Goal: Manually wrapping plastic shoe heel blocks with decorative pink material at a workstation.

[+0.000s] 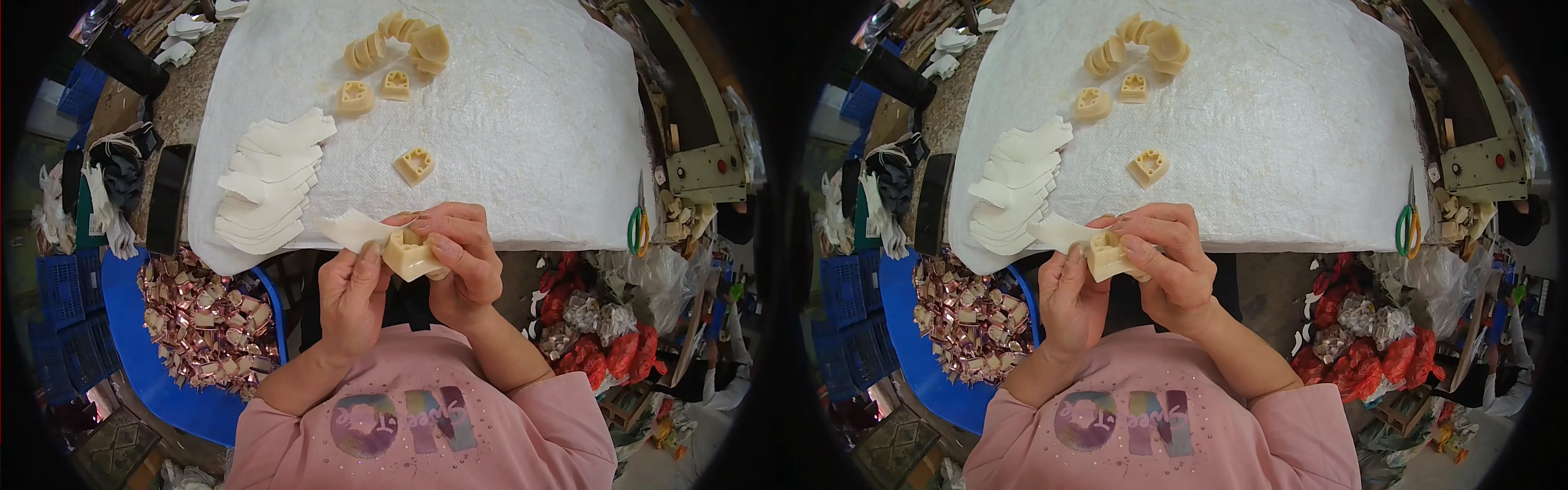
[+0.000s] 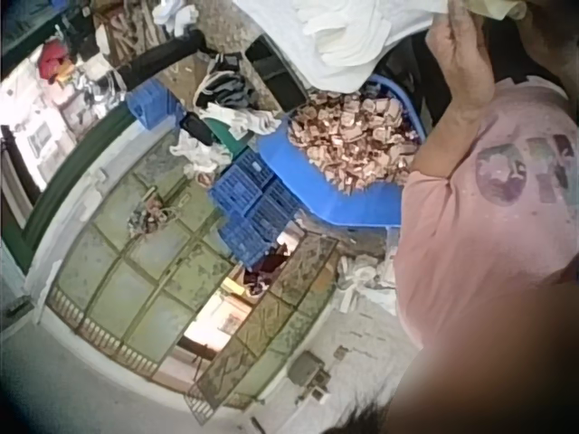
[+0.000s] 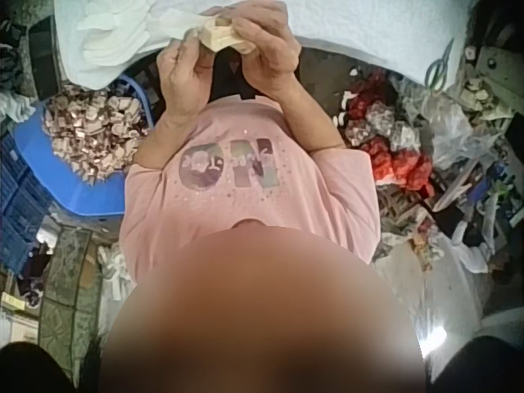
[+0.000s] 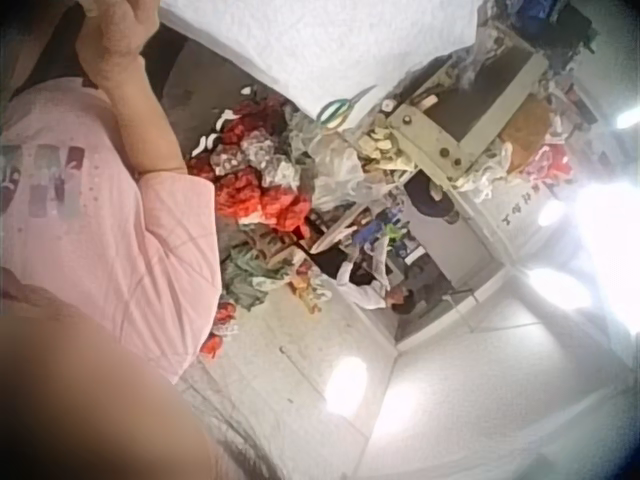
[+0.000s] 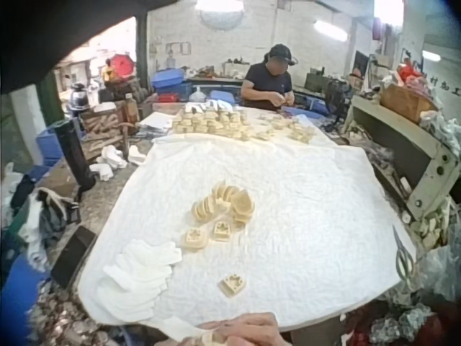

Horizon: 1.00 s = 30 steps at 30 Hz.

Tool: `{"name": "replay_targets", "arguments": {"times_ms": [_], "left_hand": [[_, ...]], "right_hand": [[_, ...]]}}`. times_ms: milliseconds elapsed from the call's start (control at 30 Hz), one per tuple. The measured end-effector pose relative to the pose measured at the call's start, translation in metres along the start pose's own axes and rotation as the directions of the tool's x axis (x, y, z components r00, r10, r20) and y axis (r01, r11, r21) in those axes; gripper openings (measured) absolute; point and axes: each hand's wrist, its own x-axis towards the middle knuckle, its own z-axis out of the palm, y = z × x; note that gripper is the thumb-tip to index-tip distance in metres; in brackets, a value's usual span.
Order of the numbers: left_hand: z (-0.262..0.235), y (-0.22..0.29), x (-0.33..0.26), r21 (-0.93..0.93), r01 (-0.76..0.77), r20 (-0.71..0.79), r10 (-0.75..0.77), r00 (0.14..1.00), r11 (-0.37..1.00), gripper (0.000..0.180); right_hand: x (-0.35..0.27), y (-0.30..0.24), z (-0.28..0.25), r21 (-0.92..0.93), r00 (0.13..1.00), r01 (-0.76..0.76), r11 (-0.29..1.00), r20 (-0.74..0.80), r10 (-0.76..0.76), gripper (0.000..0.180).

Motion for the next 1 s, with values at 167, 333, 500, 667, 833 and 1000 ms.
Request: {"name": "replay_targets", "arguments": {"times_ms": [167, 333, 500, 667, 833, 1000], "left_hand": [[0.004, -0.001, -0.003, 0.115, -0.038, -0.032, 0.042, 0.999, 0.993, 0.042], [-0.005, 0.0, 0.0, 0.228, -0.15, 0.007, 0.153, 0.988, 0.962, 0.042], [-0.011, 0.014, 0.013, 0.63, -0.282, -0.005, 0.367, 0.93, 0.723, 0.026], [-0.013, 0.017, 0.012, 0.716, -0.331, 0.065, 0.413, 0.908, 0.615, 0.023], [-0.012, 0.019, 0.008, 0.771, -0.122, -0.006, 0.198, 0.98, 0.625, 0.024], [-0.013, 0.014, 0.007, 0.857, -0.132, 0.034, 0.202, 0.979, 0.497, 0.025]], "right_hand": [[0.003, 0.004, -0.001, -0.037, 1.0, 0.025, 0.999, -0.001, -0.025, 0.047], [0.004, 0.01, -0.002, -0.296, 0.995, 0.097, 0.95, 0.038, -0.09, 0.049], [0.008, 0.007, -0.009, -0.333, 0.992, 0.104, 0.937, 0.104, -0.073, 0.038], [0.026, -0.016, -0.013, -0.524, 0.962, 0.102, 0.846, 0.269, 0.051, 0.025], [0.026, -0.015, -0.015, -0.56, 0.865, 0.046, 0.827, 0.437, 0.248, 0.021], [0.018, -0.01, -0.009, -0.539, 0.868, 0.077, 0.839, 0.45, 0.209, 0.023]]}}
